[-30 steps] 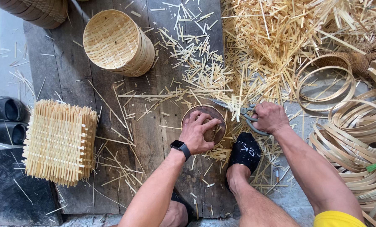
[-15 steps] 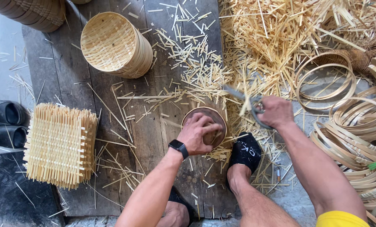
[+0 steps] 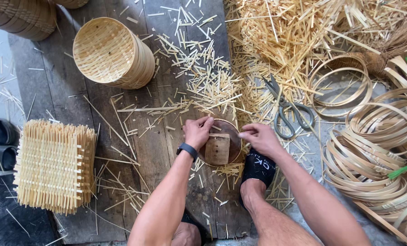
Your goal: The person assembles small round bamboo baskets by placing a pre-woven square mat over a circular wooden form, trimming the excess mat with shears, and then stacking the finished basket. The process is repeated for multiple units.
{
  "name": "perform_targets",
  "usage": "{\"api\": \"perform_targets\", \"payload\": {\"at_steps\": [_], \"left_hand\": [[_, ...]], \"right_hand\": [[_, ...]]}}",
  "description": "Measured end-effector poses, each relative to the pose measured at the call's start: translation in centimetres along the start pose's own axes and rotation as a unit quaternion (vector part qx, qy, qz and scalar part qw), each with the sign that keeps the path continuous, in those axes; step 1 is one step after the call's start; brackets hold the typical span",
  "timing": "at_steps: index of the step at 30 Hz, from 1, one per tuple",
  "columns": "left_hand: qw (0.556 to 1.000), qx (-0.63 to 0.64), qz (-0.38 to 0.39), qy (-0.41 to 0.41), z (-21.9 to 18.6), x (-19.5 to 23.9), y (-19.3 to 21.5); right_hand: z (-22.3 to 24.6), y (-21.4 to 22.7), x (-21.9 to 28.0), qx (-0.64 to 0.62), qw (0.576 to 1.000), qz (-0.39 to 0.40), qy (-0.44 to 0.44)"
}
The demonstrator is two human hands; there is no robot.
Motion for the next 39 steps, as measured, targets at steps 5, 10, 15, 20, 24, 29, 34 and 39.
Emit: {"api": "perform_targets", "payload": {"at_steps": [5, 10, 15, 20, 24, 29, 34, 39], "left_hand": [[0.994, 0.105, -0.023, 0.006, -1.0, -0.1, -1.5], [0.996, 0.081, -0.025, 0.006, -0.3, -0.4, -2.8], [0.994, 0.098, -0.031, -0.023, -0.2, -0.5, -2.1], [0.978, -0.033, -0.193, -0.075, 4.3, 2.6, 1.5], [0.968, 0.220, -0.005, 0.120, 8.0, 3.8, 1.1], [0.946, 0.258, 0.012, 0.197, 8.1, 4.2, 0.4], [0.943, 0.247, 0.022, 0.220, 7.5, 4.4, 1.3], [0.797, 0.533, 0.104, 0.263, 6.7, 7.9, -0.4]], "right_hand": [[0.4, -1.6, -0.9, -0.052, 0.998, -0.015, 0.017], [-0.7, -1.3, -1.7, -0.012, 0.999, -0.033, -0.010], [1.7, -0.5, -0.1, 0.063, 0.989, -0.100, 0.093], [-0.5, -1.4, 2.5, -0.037, 0.992, -0.026, -0.120], [-1.2, -2.1, 2.1, -0.047, 0.995, -0.010, -0.092], [-3.3, -2.4, 1.0, -0.149, 0.982, 0.014, -0.111], [-2.5, -2.1, 1.9, -0.175, 0.978, -0.006, -0.110], [-1.0, -2.6, 3.7, -0.342, 0.923, 0.088, -0.155]]}}
Point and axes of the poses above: each hand's wrist, its own x-axis away from the middle knuckle, its own y-axis out of the back of the hand, z = x × y, the point moved 4 cm from there along -x, towards the middle knuckle, and after that the axes turned 6 degrees about -z, right-handed, at the moved point
